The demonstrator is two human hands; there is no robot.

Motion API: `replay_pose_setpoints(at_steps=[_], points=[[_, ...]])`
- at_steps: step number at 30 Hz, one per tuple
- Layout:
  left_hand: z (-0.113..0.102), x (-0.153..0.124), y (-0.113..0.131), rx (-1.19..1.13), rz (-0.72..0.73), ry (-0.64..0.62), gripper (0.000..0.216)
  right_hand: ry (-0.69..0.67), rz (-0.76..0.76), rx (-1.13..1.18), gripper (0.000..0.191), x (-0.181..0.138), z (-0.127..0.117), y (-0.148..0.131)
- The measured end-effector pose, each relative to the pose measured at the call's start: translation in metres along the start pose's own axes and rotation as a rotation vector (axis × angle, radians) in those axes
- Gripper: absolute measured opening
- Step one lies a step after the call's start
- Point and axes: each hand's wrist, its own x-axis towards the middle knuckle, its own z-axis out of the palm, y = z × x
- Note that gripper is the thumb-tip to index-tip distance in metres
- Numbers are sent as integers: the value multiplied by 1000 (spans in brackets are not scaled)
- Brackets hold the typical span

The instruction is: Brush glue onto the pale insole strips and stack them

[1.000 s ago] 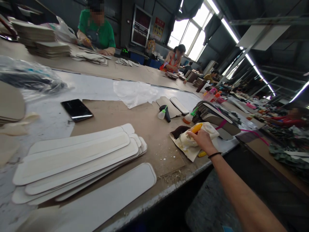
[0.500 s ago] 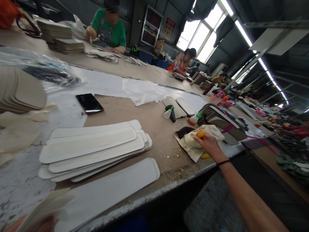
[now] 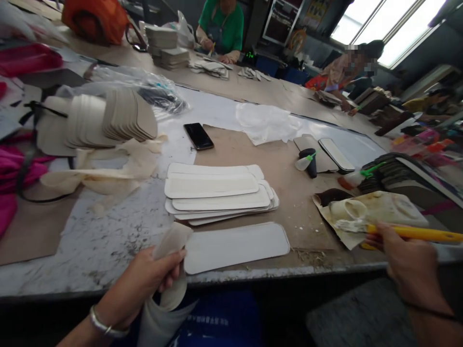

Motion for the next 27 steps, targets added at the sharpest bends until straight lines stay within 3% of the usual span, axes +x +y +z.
replay_pose_setpoints(at_steps=[1, 2, 5, 8, 12, 17, 22, 27], points=[[-1, 0, 0, -3, -9, -21, 41, 25, 177, 141, 24, -25, 12, -16], [-2, 1, 0, -5, -16, -39, 41, -43, 265, 260, 24, -52, 25, -34], [-4, 0, 1, -13, -40, -68, 40, -519, 330, 522, 29, -133, 65, -89], [-4, -2, 4, -21, -57, -76, 39, -745, 373, 653, 30, -185, 94, -124], [-5, -2, 8, -33, -46, -105, 36, -751, 409, 615, 33, -204, 108, -134], [-6, 1, 6, -43, -40, -113, 35, -690, 346, 572, 31, -204, 103, -137], [-6, 1, 3, -30, -40, -107, 34, -741, 371, 561, 32, -214, 105, -145], [-6, 2, 3, -18, -37, -101, 34, -660, 313, 515, 32, -212, 102, -146]])
